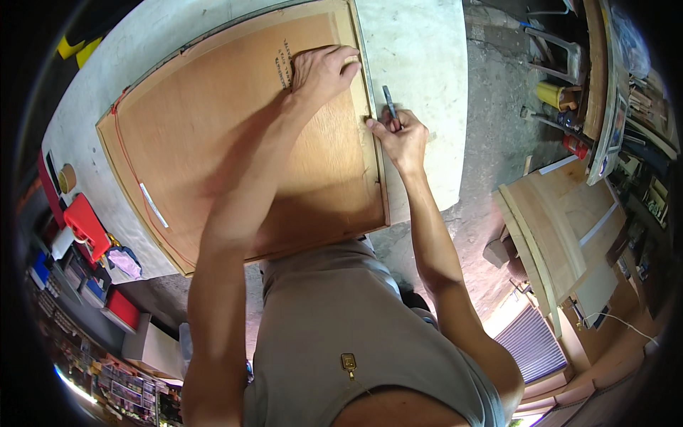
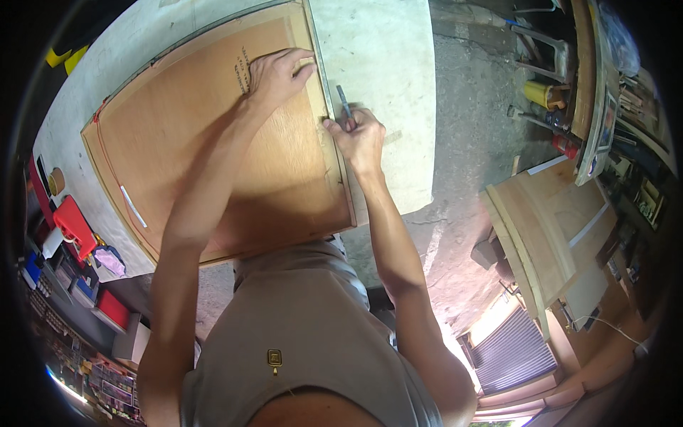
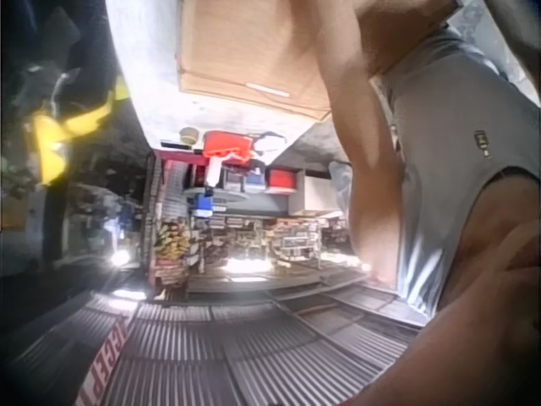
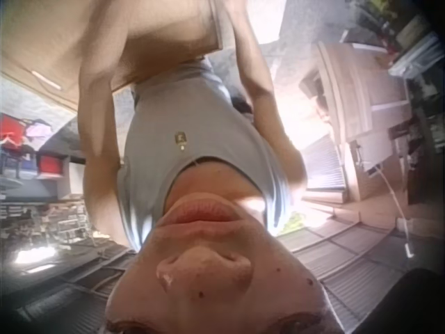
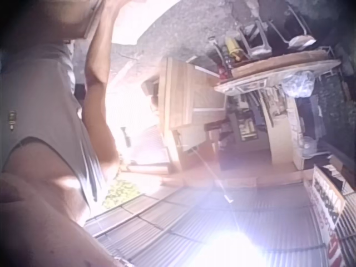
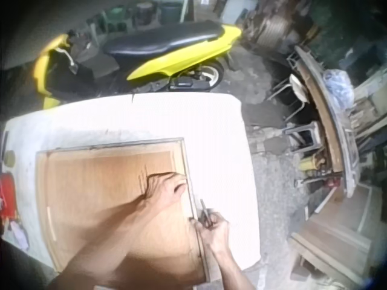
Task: The person ties a red string to the back of a framed artwork using pliers, then removes a wooden strip from the frame's edge. Finally, they flip the artwork to reveal a colorful painting.
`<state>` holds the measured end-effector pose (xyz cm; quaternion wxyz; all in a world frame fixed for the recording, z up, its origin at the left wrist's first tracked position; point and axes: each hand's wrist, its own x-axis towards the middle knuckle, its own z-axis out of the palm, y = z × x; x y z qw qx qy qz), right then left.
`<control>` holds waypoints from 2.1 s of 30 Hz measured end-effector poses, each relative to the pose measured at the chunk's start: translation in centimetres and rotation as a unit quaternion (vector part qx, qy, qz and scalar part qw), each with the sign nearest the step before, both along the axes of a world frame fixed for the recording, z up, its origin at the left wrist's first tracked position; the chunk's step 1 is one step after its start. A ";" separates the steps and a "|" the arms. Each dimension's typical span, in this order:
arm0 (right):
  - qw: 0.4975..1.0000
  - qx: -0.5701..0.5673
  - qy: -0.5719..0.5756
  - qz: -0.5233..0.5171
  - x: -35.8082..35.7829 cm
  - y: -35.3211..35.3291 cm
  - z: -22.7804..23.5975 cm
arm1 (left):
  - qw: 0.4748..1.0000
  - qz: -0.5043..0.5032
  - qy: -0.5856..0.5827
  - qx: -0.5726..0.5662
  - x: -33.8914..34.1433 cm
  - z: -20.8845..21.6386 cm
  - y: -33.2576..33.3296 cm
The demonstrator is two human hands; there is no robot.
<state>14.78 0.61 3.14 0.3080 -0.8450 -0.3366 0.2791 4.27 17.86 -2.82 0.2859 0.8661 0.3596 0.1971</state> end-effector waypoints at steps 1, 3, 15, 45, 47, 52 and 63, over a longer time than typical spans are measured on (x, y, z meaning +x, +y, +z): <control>1.000 0.011 0.009 0.009 0.2 0.4 -0.7 | 1.000 -0.025 0.005 -0.013 -0.5 0.4 -0.1; 1.000 -0.009 0.020 -0.013 0.1 0.9 -1.6 | 0.998 -0.045 0.041 -0.002 -1.2 0.9 -1.0; 0.999 0.043 -0.008 -0.015 -1.1 0.7 -2.1 | 0.982 -0.081 0.160 -0.060 -1.2 2.3 -2.2; 0.931 -0.147 -0.083 0.324 0.2 24.3 1.4 | 0.982 0.153 0.033 0.108 -6.6 -0.4 6.9; 0.910 -0.307 0.020 0.278 1.0 26.8 2.3 | 0.982 0.165 -0.014 0.086 -6.6 -0.7 6.8; 0.879 -0.317 0.253 0.251 3.6 28.1 1.6 | 0.980 0.182 -0.038 0.066 -6.4 -0.8 6.6; 0.862 -0.337 0.271 0.263 4.0 28.4 1.7 | 0.974 0.211 -0.034 0.076 -6.7 -1.1 6.7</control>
